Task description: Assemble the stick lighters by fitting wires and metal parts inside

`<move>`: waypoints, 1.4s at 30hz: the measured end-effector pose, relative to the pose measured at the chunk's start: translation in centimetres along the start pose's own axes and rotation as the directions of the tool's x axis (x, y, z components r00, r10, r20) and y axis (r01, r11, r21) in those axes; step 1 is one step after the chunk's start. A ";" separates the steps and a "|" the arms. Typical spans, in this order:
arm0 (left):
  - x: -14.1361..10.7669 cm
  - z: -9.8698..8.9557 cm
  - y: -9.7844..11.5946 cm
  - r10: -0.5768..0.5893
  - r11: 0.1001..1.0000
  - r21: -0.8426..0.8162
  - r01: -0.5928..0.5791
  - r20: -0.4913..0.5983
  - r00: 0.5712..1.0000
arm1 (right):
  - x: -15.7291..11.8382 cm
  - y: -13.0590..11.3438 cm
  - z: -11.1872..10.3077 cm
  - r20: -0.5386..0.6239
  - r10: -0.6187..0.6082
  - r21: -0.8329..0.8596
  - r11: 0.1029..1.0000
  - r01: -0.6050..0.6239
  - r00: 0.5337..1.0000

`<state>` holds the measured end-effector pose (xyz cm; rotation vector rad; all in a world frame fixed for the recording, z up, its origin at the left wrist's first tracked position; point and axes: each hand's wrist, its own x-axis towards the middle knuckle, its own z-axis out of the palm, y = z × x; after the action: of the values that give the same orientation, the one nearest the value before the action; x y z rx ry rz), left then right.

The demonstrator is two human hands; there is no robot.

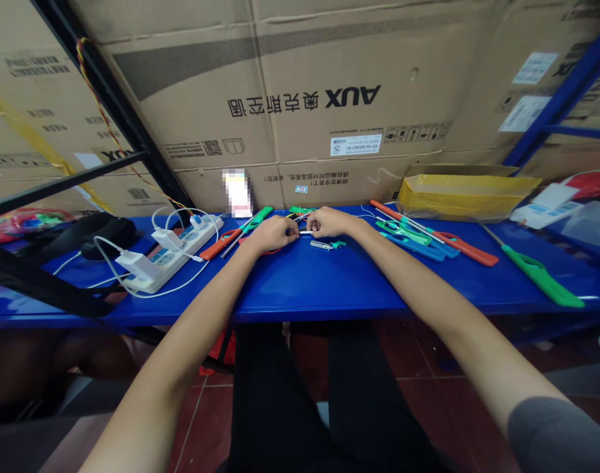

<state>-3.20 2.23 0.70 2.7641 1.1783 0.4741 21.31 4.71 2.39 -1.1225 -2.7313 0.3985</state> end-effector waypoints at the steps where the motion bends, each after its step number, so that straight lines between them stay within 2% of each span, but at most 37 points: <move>1: 0.0 0.0 0.0 0.001 1.000 -0.005 -0.001 0.002 1.000 | 0.0 0.0 -0.1 0.000 -0.004 -0.007 1.000 0.004 1.000; 5: 0.0 -0.4 -0.1 -0.015 0.999 -0.051 0.015 0.014 1.000 | -0.1 0.0 -0.2 -0.036 -0.010 -0.027 1.000 0.009 0.999; 10: -0.2 -0.6 -0.2 -0.090 0.990 -0.115 0.086 -0.025 0.996 | -0.2 0.1 -0.5 -0.078 0.011 -0.028 1.000 -0.013 0.997; 13: -0.3 -0.3 -0.3 -0.058 0.990 -0.133 0.057 -0.004 0.998 | -0.2 0.3 -0.6 -0.086 0.018 -0.016 1.000 -0.020 0.996; 22: 0.2 0.6 -0.5 0.045 0.999 0.026 -0.043 -0.045 0.998 | -0.1 0.8 -0.5 -0.090 0.048 -0.067 0.996 -0.054 0.995; 29: 0.7 1.0 -0.1 0.008 0.993 0.114 -0.006 -0.013 1.000 | -0.1 0.5 -0.4 -0.111 0.080 -0.116 0.989 -0.093 0.991; 32: 0.5 0.8 0.0 -0.002 1.000 -0.023 0.000 -0.070 0.998 | -0.2 0.5 -0.4 -0.107 0.075 -0.111 0.990 -0.087 0.991; 35: 0.1 0.4 -0.3 -0.115 0.953 -0.298 0.049 -0.207 0.972 | -0.2 0.6 -0.5 -0.118 0.077 -0.110 0.990 -0.090 0.990; 37: -0.1 0.2 -0.6 -0.239 0.861 -0.502 0.082 -0.257 0.936 | -0.2 0.6 -0.5 -0.125 0.076 -0.115 0.989 -0.090 0.989; 39: -0.1 0.3 -0.9 -0.341 0.739 -0.666 0.105 -0.235 0.910 | -0.2 0.6 -0.5 -0.124 0.067 -0.117 0.990 -0.081 0.990; 41: -0.1 0.6 -1.1 -0.394 0.654 -0.745 0.131 -0.188 0.900 | -0.2 0.5 -0.5 -0.118 0.062 -0.114 0.991 -0.075 0.991; 42: 0.0 0.7 -1.2 -0.407 0.641 -0.753 0.147 -0.171 0.897 | -0.2 0.4 -0.5 -0.118 0.061 -0.114 0.991 -0.075 0.991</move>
<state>-3.84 3.05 -0.22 1.8100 1.1138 1.1141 21.85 4.93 2.69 -1.2302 -2.6527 0.1770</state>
